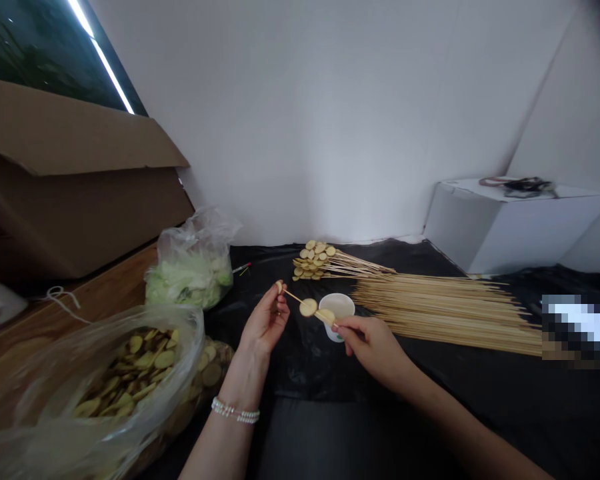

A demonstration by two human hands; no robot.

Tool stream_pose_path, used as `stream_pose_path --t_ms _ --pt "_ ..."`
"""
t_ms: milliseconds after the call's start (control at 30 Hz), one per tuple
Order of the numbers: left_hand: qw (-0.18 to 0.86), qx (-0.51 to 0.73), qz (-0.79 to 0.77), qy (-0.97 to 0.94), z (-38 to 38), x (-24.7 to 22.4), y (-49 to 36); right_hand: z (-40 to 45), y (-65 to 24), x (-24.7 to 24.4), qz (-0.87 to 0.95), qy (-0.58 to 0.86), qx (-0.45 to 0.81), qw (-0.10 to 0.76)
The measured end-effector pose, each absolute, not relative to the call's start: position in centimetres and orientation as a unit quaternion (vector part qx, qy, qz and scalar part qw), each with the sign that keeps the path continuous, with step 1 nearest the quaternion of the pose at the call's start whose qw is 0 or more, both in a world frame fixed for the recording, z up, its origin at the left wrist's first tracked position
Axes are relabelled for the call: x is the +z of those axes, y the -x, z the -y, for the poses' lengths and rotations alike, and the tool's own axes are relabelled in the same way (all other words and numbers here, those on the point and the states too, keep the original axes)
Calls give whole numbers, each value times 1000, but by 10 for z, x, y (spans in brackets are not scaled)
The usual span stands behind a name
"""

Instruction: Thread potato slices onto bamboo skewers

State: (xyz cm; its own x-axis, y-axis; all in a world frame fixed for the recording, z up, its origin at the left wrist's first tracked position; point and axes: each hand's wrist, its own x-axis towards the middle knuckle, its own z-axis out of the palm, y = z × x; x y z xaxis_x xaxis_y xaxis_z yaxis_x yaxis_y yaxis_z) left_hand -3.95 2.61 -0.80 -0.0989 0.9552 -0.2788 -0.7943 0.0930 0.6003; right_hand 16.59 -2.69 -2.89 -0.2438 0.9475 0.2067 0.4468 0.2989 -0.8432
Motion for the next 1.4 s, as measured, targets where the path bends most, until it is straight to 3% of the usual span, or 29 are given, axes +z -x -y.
stream_pose_path --t_ms 567,1400 --pt "595 692 -371 -169 -27 -10 40 27 -166 -30 717 481 334 378" --pt "609 688 -365 -154 -26 -9 40 28 -165 -28 717 486 327 377"
